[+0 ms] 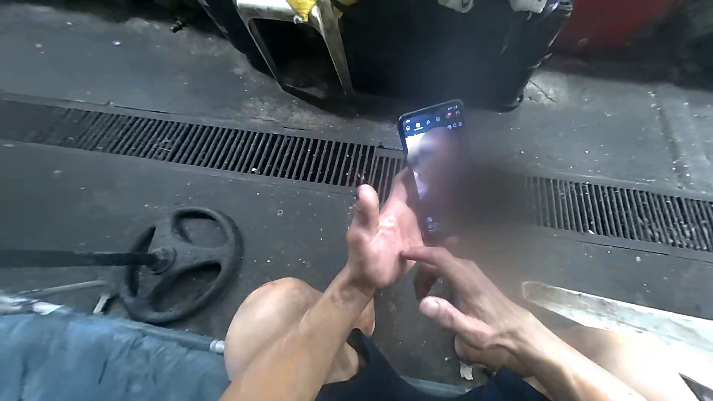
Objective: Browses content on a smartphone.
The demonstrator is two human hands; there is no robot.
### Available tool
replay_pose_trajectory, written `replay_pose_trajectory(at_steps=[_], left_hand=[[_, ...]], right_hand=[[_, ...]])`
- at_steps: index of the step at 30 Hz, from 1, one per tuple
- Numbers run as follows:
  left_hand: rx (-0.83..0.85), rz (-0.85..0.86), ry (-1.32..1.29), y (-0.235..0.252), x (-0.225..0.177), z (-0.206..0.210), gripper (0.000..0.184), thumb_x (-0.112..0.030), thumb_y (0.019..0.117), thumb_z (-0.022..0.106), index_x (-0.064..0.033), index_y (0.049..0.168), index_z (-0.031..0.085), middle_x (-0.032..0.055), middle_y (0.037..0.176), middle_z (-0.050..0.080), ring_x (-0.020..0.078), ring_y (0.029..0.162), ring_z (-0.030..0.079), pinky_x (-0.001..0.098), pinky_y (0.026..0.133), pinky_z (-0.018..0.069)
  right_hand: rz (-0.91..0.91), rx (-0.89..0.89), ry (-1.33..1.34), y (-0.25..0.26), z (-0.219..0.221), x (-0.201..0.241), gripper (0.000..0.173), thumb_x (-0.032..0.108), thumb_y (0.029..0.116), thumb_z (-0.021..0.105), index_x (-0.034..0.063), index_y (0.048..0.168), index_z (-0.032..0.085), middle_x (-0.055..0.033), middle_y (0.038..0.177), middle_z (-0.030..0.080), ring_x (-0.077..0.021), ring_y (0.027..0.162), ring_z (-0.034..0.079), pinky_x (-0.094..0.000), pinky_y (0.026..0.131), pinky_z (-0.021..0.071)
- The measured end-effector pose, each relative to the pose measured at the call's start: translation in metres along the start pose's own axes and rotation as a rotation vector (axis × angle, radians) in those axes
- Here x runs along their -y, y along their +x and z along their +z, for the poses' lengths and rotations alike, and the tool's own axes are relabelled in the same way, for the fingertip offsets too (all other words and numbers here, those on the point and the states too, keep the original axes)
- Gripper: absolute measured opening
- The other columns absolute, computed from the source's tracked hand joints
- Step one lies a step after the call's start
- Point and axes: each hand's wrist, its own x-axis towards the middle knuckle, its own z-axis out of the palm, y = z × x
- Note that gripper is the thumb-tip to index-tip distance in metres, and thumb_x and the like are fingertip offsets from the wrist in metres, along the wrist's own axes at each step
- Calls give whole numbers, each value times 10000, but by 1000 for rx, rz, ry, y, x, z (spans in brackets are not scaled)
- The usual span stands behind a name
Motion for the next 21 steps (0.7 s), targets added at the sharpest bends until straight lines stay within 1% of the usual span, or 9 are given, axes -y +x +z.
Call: replay_pose_trajectory(at_steps=[4, 8, 10, 13, 15, 17, 18, 20, 21], left_hand=[[9, -27, -21, -1, 6, -1, 1141, -856, 742, 582, -280, 1611, 119, 166, 1536, 422, 393, 1336, 511, 608, 988, 510], [-25, -16, 12, 2, 3, 1, 1110, -848, 749, 563, -273, 1606, 155, 174, 1536, 416, 410, 1323, 510, 621, 950, 521], [-24, 0, 20, 3, 0, -1, 1103, -848, 759, 556, -284, 1611, 140, 173, 1553, 398, 414, 1341, 495, 631, 956, 516], [-44, 13, 25, 2, -5, 1, 1080, -859, 767, 529, -293, 1607, 154, 163, 1560, 388, 411, 1348, 486, 631, 956, 515], [-58, 14, 31, 1, -5, 1, 1082, -863, 756, 539, -290, 1600, 178, 168, 1549, 402, 417, 1333, 498, 633, 943, 520], [-65, 11, 42, 0, -6, 1, 1094, -858, 748, 555, -287, 1601, 178, 165, 1545, 408, 417, 1328, 502, 633, 938, 523], [-61, 10, 52, 0, -6, 0, 1094, -855, 757, 547, -281, 1606, 165, 166, 1548, 406, 416, 1330, 503, 632, 939, 524], [-44, 12, 71, -1, -6, -1, 1075, -842, 792, 519, -257, 1614, 148, 167, 1552, 404, 410, 1318, 517, 618, 931, 539], [-42, 15, 71, -1, -5, -1, 1060, -829, 805, 515, -248, 1613, 148, 165, 1547, 409, 406, 1302, 532, 610, 920, 550]], right_hand=[[51, 37, 51, -2, 3, 1, 672, 566, 1065, 396, -52, 1274, 556, -65, 861, 650, -81, 768, 637, -263, 714, 569], [70, 245, -282, -13, 3, 2, 568, 558, 1053, 411, 71, 996, 697, -63, 853, 671, -196, 861, 659, -389, 801, 539], [66, 267, -352, -17, 4, 0, 469, 508, 1038, 489, 92, 970, 693, -54, 846, 664, -206, 863, 655, -391, 789, 540], [74, 190, -365, -19, -2, 1, 225, 300, 997, 603, 86, 983, 672, -52, 878, 663, -190, 877, 651, -357, 788, 554], [111, 142, -408, -19, -8, 2, 113, 166, 982, 587, 89, 1014, 664, -51, 911, 654, -183, 901, 640, -339, 798, 552], [149, 106, -449, -21, -13, 1, 131, 154, 1002, 560, 91, 1022, 673, -45, 894, 662, -170, 875, 652, -331, 787, 561], [178, 100, -472, -21, -15, 0, 165, 201, 1018, 555, 95, 981, 676, -36, 832, 660, -164, 808, 660, -337, 735, 564], [287, 145, -533, -22, -20, 0, 372, 362, 1071, 477, 98, 855, 623, -41, 701, 578, -192, 682, 621, -376, 622, 515], [342, 176, -569, -21, -24, 0, 429, 412, 1079, 442, 97, 843, 616, -52, 700, 576, -214, 694, 625, -405, 629, 509]])
